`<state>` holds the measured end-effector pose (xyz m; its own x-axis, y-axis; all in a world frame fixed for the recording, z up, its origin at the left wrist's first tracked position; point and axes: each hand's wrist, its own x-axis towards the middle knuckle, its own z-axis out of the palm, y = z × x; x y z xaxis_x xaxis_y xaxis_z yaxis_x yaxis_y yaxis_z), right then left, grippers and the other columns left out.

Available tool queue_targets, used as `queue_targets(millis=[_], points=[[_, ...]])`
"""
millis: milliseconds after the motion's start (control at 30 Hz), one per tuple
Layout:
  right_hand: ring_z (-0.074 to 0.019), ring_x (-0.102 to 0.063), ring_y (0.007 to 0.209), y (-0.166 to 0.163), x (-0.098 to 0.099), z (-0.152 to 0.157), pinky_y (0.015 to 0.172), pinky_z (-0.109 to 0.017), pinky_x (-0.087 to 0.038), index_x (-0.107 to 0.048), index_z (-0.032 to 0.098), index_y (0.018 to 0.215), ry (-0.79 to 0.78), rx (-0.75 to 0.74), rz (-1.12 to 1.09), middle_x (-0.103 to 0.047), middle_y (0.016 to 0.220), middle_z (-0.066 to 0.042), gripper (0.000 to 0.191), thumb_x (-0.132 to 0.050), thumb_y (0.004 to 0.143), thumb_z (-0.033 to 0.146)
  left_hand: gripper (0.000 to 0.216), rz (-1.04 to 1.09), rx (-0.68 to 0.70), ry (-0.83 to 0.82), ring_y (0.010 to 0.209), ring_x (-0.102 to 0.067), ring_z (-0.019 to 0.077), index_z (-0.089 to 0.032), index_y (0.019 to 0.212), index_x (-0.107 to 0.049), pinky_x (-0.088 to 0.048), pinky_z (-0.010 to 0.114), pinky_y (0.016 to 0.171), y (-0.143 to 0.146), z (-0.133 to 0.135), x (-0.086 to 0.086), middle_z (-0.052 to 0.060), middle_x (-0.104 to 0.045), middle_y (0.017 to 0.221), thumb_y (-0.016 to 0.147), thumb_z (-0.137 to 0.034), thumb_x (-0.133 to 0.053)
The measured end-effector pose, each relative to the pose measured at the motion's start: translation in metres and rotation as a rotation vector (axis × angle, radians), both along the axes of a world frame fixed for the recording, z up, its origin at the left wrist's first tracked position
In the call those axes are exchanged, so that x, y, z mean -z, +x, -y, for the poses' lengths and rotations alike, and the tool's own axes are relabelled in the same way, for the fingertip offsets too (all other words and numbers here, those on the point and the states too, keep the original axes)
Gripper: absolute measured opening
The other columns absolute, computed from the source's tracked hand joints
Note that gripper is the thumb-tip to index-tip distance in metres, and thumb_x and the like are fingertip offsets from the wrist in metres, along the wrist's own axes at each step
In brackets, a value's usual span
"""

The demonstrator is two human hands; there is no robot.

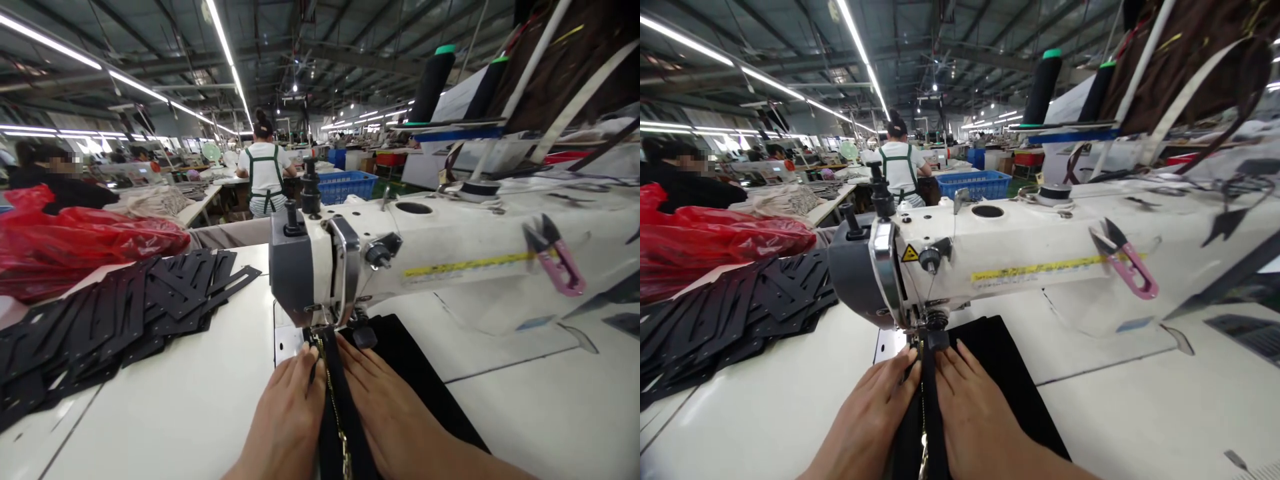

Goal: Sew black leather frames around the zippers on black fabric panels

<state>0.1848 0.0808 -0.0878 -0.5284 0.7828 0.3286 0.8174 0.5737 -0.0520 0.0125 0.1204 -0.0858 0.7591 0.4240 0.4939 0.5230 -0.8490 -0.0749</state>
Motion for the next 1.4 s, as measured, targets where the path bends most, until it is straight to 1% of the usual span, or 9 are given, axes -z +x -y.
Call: queue_targets(millis=[67,233,467,600,767,933,1067,1300,1400], points=[[-0.0287,-0.044,0.118,0.001,0.0,-0.002,0.097,-0.047,-0.039,-0.041,0.002,0.129,0.013,-0.026,0.02,-0.048,0.126,-0.021,0.053,-0.041,0.077,0.013,0.032,-0.007,0.012,-0.011,0.104,-0.056,0.0279,-0.004,0.113,-0.051,-0.054,0.04,0.081,-0.001,-0.002,0.001,0.022,-0.057,0.111,0.087,-0.008,-0.033],[-0.0265,-0.046,0.117,0.003,0.007,-0.004,0.098,-0.046,-0.039,-0.034,0.008,0.135,0.016,-0.022,-0.006,-0.047,0.128,-0.017,0.059,-0.044,0.078,0.015,0.035,-0.065,0.014,-0.005,0.108,-0.054,0.027,-0.005,0.116,-0.05,-0.052,0.039,0.084,-0.004,-0.003,0.003,0.021,-0.056,0.115,0.087,-0.009,-0.03],[-0.0254,-0.046,0.118,0.004,0.01,-0.005,0.098,-0.043,-0.039,-0.04,0.008,0.132,0.018,-0.004,0.002,-0.049,0.127,-0.015,0.054,-0.044,0.079,0.015,0.037,-0.063,0.019,-0.01,0.107,-0.055,0.0271,-0.004,0.118,-0.049,-0.052,0.037,0.083,-0.004,-0.004,0.004,0.02,-0.057,0.114,0.087,-0.009,-0.03],[-0.0256,-0.046,0.118,0.005,0.012,-0.007,0.097,-0.043,-0.041,-0.038,0.011,0.133,0.031,-0.025,-0.01,-0.049,0.128,-0.014,0.053,-0.047,0.082,0.021,0.037,-0.069,0.014,0.0,0.107,-0.055,0.0256,-0.008,0.12,-0.048,-0.053,0.036,0.083,-0.005,-0.005,0.005,0.018,-0.057,0.114,0.086,-0.009,-0.033],[-0.0242,-0.045,0.119,0.007,0.013,-0.007,0.098,-0.041,-0.041,-0.037,0.014,0.134,0.031,-0.018,-0.007,-0.048,0.129,-0.012,0.053,-0.048,0.083,0.021,0.037,-0.081,0.006,0.01,0.107,-0.055,0.0261,-0.007,0.119,-0.049,-0.053,0.036,0.083,-0.005,-0.005,0.006,0.019,-0.057,0.114,0.087,-0.009,-0.031],[-0.024,-0.042,0.121,0.006,0.013,-0.006,0.098,-0.041,-0.041,-0.036,0.011,0.134,0.029,-0.007,-0.002,-0.047,0.13,-0.013,0.056,-0.049,0.081,0.021,0.037,-0.091,0.014,0.0,0.109,-0.053,0.0283,-0.004,0.118,-0.049,-0.052,0.039,0.083,-0.005,-0.004,0.006,0.021,-0.055,0.115,0.086,-0.009,-0.032],[-0.0245,-0.041,0.121,0.005,0.012,-0.004,0.098,-0.041,-0.04,-0.038,0.011,0.133,0.03,-0.01,0.005,-0.046,0.131,-0.013,0.056,-0.049,0.08,0.024,0.035,-0.104,0.012,0.021,0.107,-0.054,0.0277,-0.004,0.114,-0.052,-0.052,0.037,0.083,-0.004,-0.003,0.005,0.021,-0.057,0.113,0.086,-0.009,-0.031],[-0.0271,-0.044,0.119,0.004,0.007,-0.002,0.097,-0.045,-0.041,-0.041,0.006,0.13,0.026,-0.024,0.059,-0.049,0.126,-0.018,0.053,-0.047,0.079,0.018,0.035,-0.082,-0.005,-0.009,0.105,-0.055,0.0283,-0.001,0.113,-0.052,-0.052,0.04,0.083,0.001,0.0,-0.003,0.023,-0.056,0.111,0.089,-0.009,-0.028],[-0.0263,-0.044,0.119,0.004,0.008,-0.003,0.098,-0.045,-0.039,-0.041,0.007,0.131,0.03,-0.013,0.028,-0.047,0.128,-0.018,0.052,-0.046,0.08,0.018,0.035,-0.052,0.008,-0.008,0.102,-0.056,0.028,0.0,0.11,-0.053,-0.053,0.041,0.081,0.002,0.0,-0.003,0.023,-0.057,0.108,0.09,-0.01,-0.026]])
